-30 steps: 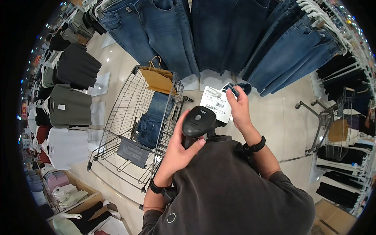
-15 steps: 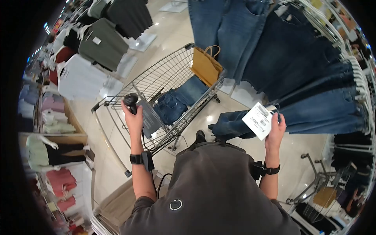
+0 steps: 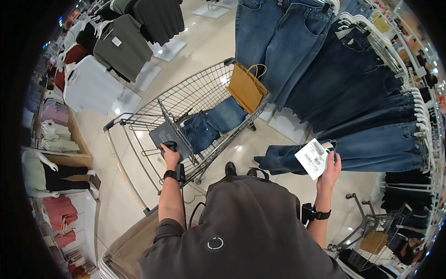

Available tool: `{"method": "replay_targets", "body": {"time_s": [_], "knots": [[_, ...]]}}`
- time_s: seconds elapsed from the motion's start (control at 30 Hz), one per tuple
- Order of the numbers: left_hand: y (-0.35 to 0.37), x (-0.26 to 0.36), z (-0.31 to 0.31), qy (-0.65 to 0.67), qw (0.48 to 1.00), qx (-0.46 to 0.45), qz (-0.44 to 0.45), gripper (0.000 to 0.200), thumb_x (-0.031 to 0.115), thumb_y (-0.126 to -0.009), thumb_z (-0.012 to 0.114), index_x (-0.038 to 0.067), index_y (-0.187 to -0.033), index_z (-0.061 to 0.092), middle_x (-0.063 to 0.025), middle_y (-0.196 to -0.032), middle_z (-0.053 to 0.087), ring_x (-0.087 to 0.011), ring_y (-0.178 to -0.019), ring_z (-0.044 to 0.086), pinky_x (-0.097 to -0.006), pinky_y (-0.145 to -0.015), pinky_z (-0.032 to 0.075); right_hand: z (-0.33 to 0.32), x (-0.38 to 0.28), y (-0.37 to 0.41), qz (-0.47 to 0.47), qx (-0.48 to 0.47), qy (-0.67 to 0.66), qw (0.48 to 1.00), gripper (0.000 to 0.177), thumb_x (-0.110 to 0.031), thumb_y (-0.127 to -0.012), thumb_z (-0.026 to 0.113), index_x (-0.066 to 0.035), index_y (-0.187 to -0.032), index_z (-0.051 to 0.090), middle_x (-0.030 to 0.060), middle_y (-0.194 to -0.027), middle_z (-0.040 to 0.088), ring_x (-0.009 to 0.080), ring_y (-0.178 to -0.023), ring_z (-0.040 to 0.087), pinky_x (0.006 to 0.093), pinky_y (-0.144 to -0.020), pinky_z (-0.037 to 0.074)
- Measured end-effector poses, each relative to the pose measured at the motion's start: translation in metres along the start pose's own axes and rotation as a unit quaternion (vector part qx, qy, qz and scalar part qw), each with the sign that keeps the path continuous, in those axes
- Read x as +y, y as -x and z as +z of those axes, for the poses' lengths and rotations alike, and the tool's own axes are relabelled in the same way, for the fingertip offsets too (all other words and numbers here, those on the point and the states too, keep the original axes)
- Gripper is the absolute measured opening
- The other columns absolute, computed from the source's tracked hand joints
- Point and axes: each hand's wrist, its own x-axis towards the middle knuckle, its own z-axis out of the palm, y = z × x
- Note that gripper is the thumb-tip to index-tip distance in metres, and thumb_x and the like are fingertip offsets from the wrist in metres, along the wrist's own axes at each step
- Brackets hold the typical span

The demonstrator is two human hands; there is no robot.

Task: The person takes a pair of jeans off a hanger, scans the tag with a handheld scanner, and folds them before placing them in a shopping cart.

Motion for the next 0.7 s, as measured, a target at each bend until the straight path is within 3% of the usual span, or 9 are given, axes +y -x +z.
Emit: {"method": "replay_targets", "body": {"time_s": [0.1, 0.23, 0.53, 0.57, 0.63, 0.7], "knots": [[0.009, 0.009, -0.003, -0.029, 0.999, 0.015, 0.02, 0.105, 0.008, -0.07, 0.07, 0.014, -0.151, 0.003, -0.0306, -0.127, 0.047, -0.0445, -0.114, 0.05, -0.0463, -0.095, 0.044, 0.004, 0.0, 0.005, 0.001, 0.062, -0.001, 0.998, 0.018, -0.019, -0.097, 0.055, -0.001, -0.101, 0.051, 0.0053, -0.089, 0.063, 0.0096, -0.077, 0.062, 0.0239, -0.064, 0.05], [-0.001, 0.006, 0.006, -0.015, 0.997, 0.037, 0.059, 0.105, 0.006, -0.07, 0.068, 0.014, -0.151, 0.002, -0.0317, -0.127, 0.045, -0.0457, -0.111, 0.051, -0.047, -0.093, 0.045, -0.006, 0.006, 0.009, -0.004, 0.041, -0.002, 0.999, 0.02, -0.019, -0.097, 0.055, -0.001, -0.103, 0.052, 0.0045, -0.089, 0.062, 0.0088, -0.076, 0.062, 0.0234, -0.064, 0.05], [-0.021, 0.007, 0.018, -0.063, 0.984, 0.034, 0.161, 0.098, 0.012, -0.072, 0.064, 0.007, -0.15, 0.004, -0.0365, -0.124, 0.045, -0.0487, -0.112, 0.048, -0.047, -0.098, 0.041, 0.005, 0.003, 0.022, -0.009, 0.057, 0.045, 0.997, 0.016, -0.019, -0.095, 0.058, -0.003, -0.093, 0.055, 0.0004, -0.081, 0.06, 0.0043, -0.072, 0.056, 0.0216, -0.061, 0.045], [-0.016, 0.015, 0.008, -0.092, 0.988, 0.016, 0.121, 0.092, 0.013, -0.072, 0.063, 0.002, -0.148, 0.012, -0.0372, -0.122, 0.045, -0.0481, -0.112, 0.048, -0.0472, -0.097, 0.041, 0.006, 0.002, 0.023, -0.007, 0.062, 0.042, 0.997, 0.016, -0.019, -0.095, 0.058, -0.003, -0.093, 0.055, 0.0004, -0.081, 0.06, 0.0044, -0.072, 0.056, 0.0217, -0.061, 0.045], [-0.023, 0.017, -0.007, -0.032, 0.987, 0.069, 0.143, 0.078, 0.011, -0.073, 0.061, -0.003, -0.142, 0.027, -0.0359, -0.12, 0.048, -0.0479, -0.109, 0.05, -0.0478, -0.094, 0.043, 0.008, 0.003, 0.023, -0.002, 0.068, 0.036, 0.997, 0.016, -0.019, -0.095, 0.058, -0.003, -0.093, 0.055, 0.0004, -0.081, 0.06, 0.0044, -0.073, 0.056, 0.0217, -0.061, 0.045], [-0.027, 0.03, -0.03, 0.017, 0.948, 0.194, 0.25, 0.066, 0.01, -0.075, 0.059, -0.005, -0.135, 0.039, -0.0343, -0.117, 0.051, -0.0486, -0.1, 0.053, -0.0485, -0.089, 0.045, 0.009, 0.004, 0.021, -0.015, 0.072, 0.028, 0.997, 0.016, -0.019, -0.094, 0.059, -0.003, -0.093, 0.056, 0.0013, -0.081, 0.06, 0.0054, -0.073, 0.057, 0.0224, -0.062, 0.046]]}}
